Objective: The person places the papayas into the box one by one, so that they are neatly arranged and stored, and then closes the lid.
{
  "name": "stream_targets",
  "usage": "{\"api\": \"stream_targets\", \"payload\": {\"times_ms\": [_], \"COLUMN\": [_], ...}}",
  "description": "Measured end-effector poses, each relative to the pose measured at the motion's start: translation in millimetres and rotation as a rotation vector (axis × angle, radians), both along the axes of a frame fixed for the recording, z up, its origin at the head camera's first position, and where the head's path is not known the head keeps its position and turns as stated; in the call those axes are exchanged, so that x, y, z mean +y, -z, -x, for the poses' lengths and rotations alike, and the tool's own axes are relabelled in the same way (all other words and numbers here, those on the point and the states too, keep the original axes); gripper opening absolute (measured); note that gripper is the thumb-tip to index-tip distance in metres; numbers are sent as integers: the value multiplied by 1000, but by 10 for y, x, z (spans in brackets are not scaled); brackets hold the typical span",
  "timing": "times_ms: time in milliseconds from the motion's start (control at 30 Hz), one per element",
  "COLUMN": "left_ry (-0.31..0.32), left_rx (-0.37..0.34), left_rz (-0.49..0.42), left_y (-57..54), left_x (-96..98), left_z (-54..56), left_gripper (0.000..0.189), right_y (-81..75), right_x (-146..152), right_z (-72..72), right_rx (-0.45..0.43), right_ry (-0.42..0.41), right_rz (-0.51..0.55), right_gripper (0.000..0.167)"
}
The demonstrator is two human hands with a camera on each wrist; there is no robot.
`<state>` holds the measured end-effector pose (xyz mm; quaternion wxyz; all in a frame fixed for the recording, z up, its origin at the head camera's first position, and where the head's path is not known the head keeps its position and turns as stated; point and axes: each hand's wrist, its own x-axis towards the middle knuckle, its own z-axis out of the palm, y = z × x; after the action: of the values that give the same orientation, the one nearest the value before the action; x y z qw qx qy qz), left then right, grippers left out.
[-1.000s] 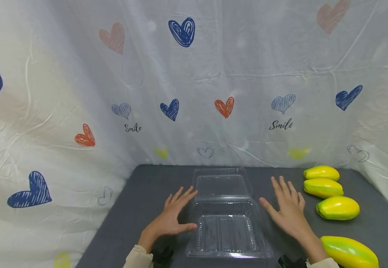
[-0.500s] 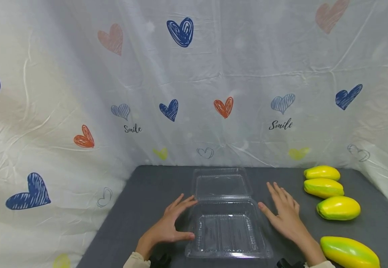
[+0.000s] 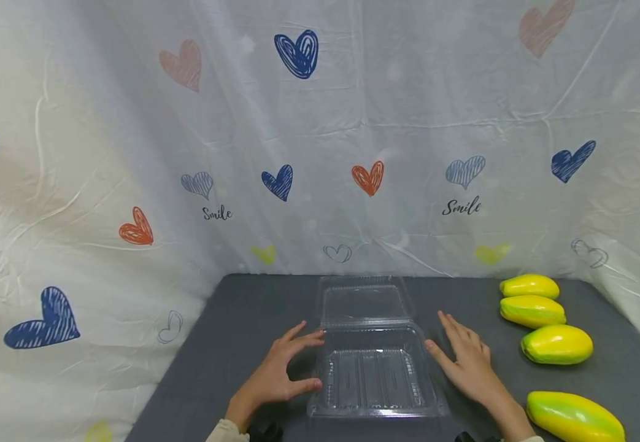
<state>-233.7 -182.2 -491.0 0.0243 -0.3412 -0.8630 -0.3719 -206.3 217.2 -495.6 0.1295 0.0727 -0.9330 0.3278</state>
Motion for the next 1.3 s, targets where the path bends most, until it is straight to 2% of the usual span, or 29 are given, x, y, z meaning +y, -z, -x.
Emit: {"api": "stream_targets", "payload": {"times_ms": [100, 300, 400, 700, 833, 1033, 1300], "left_ry": [-8, -23, -36, -50, -23, 20, 11], "left_rx": [51, 206, 243, 224, 236, 227, 187], "left_rz": [-20, -16, -12, -30, -81, -166, -194], "left_y": [28, 56, 50, 97, 166, 259, 290], "left_x": [16, 47, 52, 52, 44, 47, 43], "left_z": [-16, -6, 11, 24, 42, 53, 45], "left_gripper": [56, 56, 54, 42, 42, 52, 56], "right_y": [41, 57, 41, 76, 88, 111, 207], "right_x": [0, 15, 20, 41, 42, 51, 58], "right_z": [-11, -11, -10, -24, -38, -28, 1], "right_rx": [-34, -86, -97, -108, -107, -99, -8], "right_ry": [3, -6, -5, -8, -15, -20, -18], "right_rz": [4, 59, 73, 78, 78, 66, 51], "right_gripper": [73, 67, 66, 62, 61, 59, 56]}}
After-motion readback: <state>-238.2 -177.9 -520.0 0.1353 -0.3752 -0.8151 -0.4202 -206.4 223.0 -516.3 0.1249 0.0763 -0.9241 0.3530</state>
